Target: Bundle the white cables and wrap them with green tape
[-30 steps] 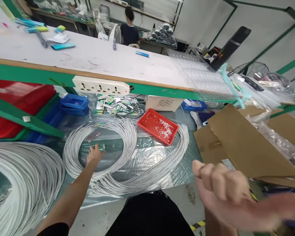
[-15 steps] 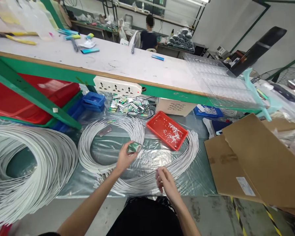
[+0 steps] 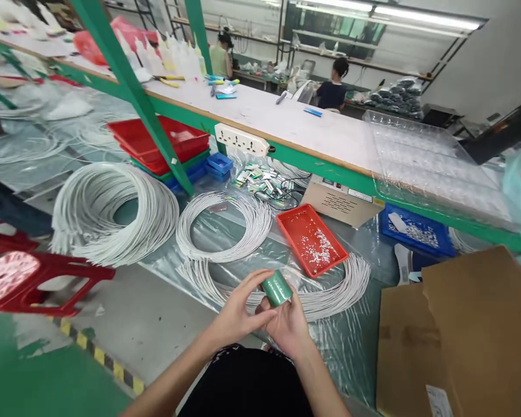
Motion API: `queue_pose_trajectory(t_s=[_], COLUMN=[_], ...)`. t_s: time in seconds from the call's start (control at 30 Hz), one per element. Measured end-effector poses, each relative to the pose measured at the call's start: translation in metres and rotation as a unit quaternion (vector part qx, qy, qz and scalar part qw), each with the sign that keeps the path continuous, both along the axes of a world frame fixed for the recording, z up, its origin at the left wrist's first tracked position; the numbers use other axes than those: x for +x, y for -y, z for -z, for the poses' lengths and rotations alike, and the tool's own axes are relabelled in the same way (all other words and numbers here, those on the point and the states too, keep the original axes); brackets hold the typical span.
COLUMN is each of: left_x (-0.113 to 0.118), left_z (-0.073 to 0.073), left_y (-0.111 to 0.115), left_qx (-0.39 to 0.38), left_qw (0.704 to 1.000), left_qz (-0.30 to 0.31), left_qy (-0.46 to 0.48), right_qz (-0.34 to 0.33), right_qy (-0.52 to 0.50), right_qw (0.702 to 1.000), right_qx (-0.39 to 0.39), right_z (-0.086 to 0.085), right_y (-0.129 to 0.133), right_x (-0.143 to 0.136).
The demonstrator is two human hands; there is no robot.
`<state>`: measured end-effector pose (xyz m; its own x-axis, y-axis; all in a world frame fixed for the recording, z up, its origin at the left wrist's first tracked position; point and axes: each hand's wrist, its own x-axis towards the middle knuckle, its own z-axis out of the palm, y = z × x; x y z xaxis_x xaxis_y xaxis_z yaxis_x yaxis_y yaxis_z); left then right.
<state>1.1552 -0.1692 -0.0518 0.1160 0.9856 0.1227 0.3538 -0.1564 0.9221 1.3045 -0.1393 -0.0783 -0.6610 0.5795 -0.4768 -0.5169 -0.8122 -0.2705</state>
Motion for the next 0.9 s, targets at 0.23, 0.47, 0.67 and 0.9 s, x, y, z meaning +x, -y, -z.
queue_pose_trajectory(t_s=[0.23,0.47,0.67,0.9], left_x=[0.033,0.023,0.007,-0.011], left_z=[-0.016,-0.031,-0.041,-0.047], left_y=[0.028,0.03,0.03,0.03], left_qx=[-0.004,0.009,0.101,0.22], left_qw=[0.998,0.999,0.987,0.948], left_qz=[-0.058,-0.005,0.045,0.074], left_qy=[-0.012,-0.042,-0.119,-0.216], right_qz=[-0.03,0.006,-0.07,-0.123], right_qy=[0.024,0.137,0.115,0.114], right_qw=[0.999,0.986,0.99,0.984], right_qx=[0.017,0.097,0.052,0.056], right_z=[0.005,-0.003,-0.025,-0.03], right_y=[0.02,0.032,0.026,0.024], right_x=[0.023,0.02,0.015,0.012])
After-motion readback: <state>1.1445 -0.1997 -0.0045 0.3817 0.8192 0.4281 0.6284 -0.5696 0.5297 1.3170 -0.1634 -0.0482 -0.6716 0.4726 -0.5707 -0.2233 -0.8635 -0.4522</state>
